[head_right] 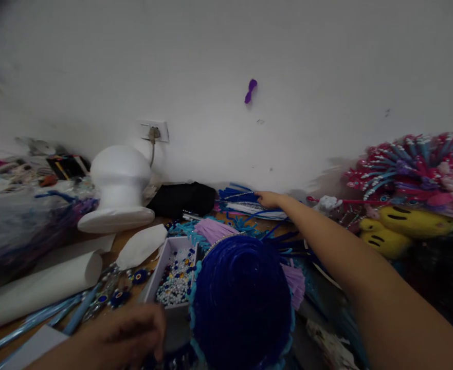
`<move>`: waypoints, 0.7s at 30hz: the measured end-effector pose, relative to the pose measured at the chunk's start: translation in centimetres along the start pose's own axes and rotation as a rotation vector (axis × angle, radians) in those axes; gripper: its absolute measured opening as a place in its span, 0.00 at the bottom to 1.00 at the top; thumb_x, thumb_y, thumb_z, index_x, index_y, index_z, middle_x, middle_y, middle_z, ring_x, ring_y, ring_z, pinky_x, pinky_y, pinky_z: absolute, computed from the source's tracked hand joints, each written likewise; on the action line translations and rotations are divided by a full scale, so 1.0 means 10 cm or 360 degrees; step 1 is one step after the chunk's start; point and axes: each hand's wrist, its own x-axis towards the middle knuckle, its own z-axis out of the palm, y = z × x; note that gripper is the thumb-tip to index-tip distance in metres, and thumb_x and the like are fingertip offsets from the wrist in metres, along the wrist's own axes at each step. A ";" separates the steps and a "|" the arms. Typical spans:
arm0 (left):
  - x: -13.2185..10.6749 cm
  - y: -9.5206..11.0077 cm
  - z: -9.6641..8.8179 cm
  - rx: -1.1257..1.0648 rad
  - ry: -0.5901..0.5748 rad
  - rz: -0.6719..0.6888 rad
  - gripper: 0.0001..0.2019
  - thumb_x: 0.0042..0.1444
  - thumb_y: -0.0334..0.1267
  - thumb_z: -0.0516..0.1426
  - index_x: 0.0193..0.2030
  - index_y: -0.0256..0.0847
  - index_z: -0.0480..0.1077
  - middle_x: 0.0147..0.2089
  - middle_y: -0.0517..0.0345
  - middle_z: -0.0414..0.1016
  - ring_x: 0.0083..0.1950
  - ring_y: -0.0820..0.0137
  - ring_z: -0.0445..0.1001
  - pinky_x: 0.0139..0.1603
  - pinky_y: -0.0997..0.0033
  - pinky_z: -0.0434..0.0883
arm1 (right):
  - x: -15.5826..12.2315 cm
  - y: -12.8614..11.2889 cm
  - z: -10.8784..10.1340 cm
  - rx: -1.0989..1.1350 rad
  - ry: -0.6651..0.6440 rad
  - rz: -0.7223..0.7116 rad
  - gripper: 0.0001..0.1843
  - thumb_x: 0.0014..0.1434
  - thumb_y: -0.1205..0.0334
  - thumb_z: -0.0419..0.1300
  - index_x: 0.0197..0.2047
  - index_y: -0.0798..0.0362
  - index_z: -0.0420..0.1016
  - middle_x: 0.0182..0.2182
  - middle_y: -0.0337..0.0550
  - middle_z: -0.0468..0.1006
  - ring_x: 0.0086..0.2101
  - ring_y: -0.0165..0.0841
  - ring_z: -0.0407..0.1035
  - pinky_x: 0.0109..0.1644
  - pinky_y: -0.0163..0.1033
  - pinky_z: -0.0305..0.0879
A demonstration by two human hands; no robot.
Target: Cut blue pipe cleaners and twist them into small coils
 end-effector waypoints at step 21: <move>1.63 0.07 -1.12 0.0487 0.0415 0.0139 0.08 0.33 0.24 0.61 0.25 0.36 0.73 0.26 0.61 0.76 0.32 0.69 0.70 0.33 0.78 0.63 | -1.08 0.88 0.16 0.0108 0.0108 0.0280 0.08 0.36 0.74 0.57 0.21 0.55 0.74 0.21 0.40 0.76 0.26 0.31 0.69 0.32 0.33 0.61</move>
